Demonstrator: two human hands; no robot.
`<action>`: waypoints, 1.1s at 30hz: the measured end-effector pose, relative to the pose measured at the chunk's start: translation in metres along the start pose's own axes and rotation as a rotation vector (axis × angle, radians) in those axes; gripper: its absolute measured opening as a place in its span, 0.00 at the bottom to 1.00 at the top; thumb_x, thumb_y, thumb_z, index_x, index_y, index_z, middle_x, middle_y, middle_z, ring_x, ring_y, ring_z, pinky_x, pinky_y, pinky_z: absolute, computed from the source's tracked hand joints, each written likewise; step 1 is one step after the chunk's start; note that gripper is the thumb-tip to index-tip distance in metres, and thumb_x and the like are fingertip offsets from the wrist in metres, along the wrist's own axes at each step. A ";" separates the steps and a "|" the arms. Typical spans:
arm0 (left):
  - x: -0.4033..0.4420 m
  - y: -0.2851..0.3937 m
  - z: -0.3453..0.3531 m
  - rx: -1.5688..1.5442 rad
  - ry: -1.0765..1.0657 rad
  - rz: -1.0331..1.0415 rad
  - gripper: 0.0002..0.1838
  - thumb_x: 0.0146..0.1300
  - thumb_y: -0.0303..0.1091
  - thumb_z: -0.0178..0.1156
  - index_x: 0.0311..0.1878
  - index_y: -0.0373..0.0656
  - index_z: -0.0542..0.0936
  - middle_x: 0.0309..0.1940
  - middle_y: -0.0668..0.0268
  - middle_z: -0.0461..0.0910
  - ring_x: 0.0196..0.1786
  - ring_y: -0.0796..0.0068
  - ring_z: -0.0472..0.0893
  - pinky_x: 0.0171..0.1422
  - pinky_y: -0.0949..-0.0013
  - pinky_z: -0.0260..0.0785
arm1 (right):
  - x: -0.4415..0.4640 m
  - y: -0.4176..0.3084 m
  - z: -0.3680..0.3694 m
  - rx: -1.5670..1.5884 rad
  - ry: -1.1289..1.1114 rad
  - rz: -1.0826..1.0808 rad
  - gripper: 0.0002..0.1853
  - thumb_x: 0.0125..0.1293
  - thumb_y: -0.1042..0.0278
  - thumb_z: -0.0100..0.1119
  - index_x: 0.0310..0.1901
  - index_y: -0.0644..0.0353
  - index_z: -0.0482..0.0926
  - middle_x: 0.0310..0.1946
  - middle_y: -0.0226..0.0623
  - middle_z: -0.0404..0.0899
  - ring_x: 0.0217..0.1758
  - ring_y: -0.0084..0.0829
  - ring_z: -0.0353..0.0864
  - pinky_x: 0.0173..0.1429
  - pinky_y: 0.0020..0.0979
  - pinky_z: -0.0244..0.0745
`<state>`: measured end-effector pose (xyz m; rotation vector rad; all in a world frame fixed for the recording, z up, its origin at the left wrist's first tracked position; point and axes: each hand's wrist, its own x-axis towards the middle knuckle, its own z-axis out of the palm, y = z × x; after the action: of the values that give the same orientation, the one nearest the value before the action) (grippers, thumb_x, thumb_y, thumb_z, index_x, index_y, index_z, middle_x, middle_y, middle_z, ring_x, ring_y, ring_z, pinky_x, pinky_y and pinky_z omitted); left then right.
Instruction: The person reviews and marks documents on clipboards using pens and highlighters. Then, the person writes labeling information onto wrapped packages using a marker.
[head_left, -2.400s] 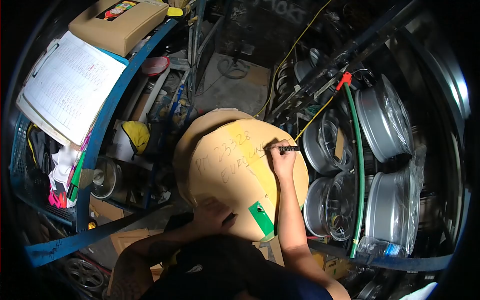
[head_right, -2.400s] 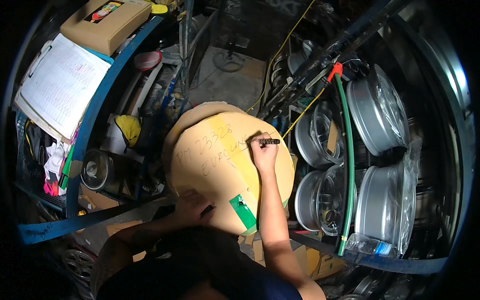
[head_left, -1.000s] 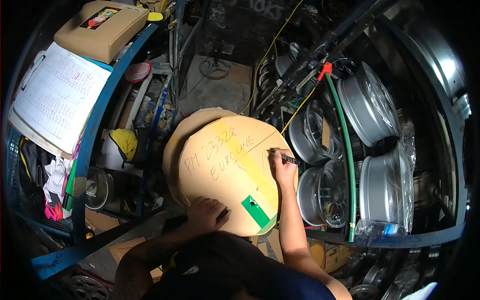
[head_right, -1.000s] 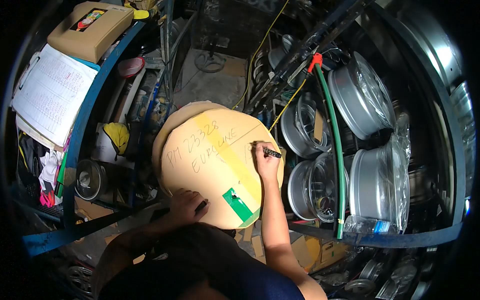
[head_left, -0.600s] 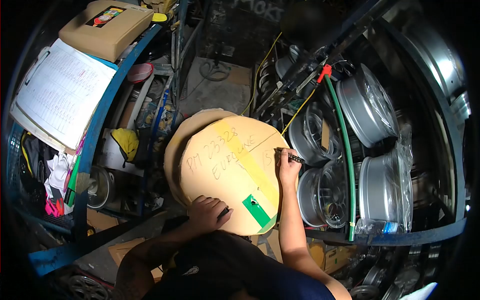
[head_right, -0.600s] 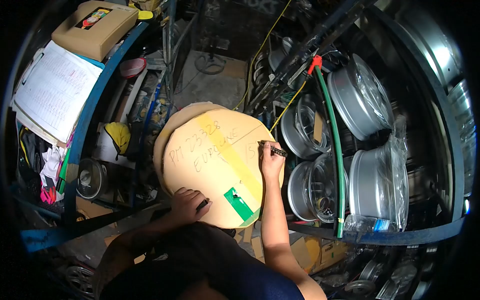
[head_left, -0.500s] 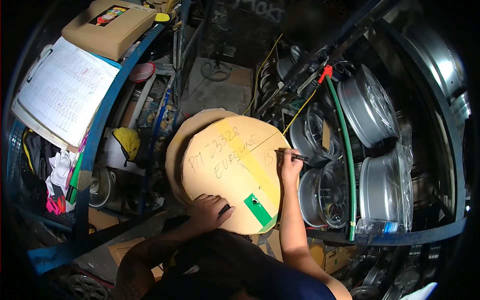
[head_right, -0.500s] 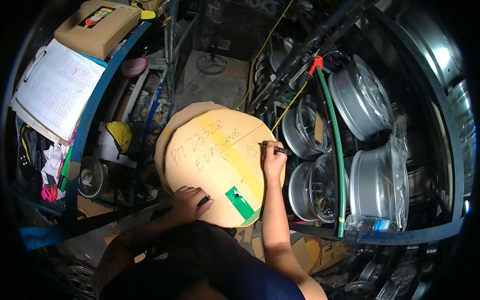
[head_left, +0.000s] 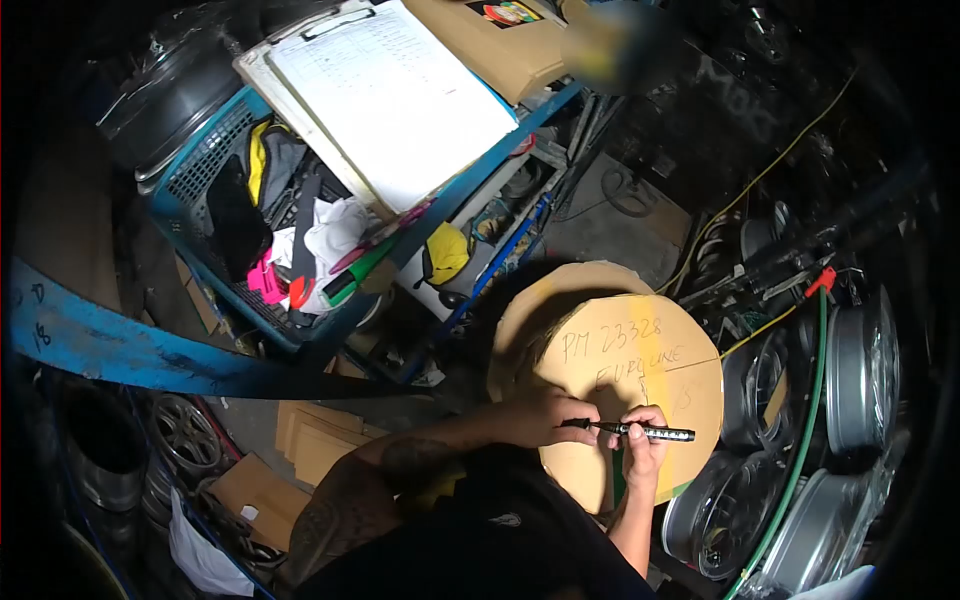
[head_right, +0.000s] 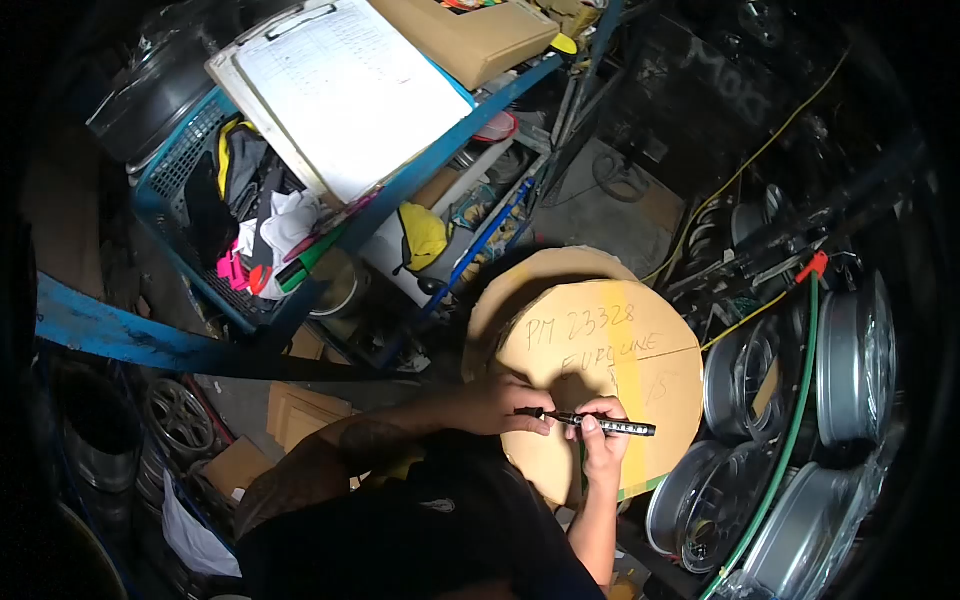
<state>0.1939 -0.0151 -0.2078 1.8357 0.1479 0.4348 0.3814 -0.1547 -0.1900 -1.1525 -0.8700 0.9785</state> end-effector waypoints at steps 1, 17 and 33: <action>-0.002 0.007 -0.003 0.076 -0.014 -0.029 0.18 0.72 0.51 0.65 0.47 0.45 0.83 0.30 0.57 0.82 0.37 0.53 0.85 0.45 0.53 0.75 | 0.000 -0.007 0.001 -0.013 -0.024 0.004 0.12 0.73 0.64 0.67 0.46 0.64 0.77 0.33 0.36 0.81 0.32 0.23 0.79 0.38 0.25 0.74; -0.077 0.012 -0.009 0.202 0.412 -0.336 0.28 0.75 0.41 0.61 0.72 0.36 0.70 0.56 0.45 0.81 0.61 0.46 0.81 0.67 0.52 0.72 | 0.055 -0.026 0.114 -0.616 -0.393 -0.094 0.08 0.59 0.76 0.78 0.41 0.62 0.90 0.24 0.35 0.84 0.26 0.27 0.81 0.35 0.30 0.77; -0.343 -0.210 0.071 0.527 -0.251 -0.791 0.20 0.75 0.41 0.56 0.64 0.41 0.79 0.61 0.51 0.82 0.60 0.50 0.83 0.64 0.52 0.76 | 0.084 -0.075 0.227 -0.640 -0.600 -0.175 0.28 0.78 0.72 0.51 0.75 0.60 0.56 0.50 0.61 0.80 0.50 0.62 0.85 0.56 0.48 0.79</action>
<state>-0.0720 -0.1232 -0.4991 2.1297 0.8407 -0.4273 0.2118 -0.0112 -0.0670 -1.2921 -1.8312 0.9367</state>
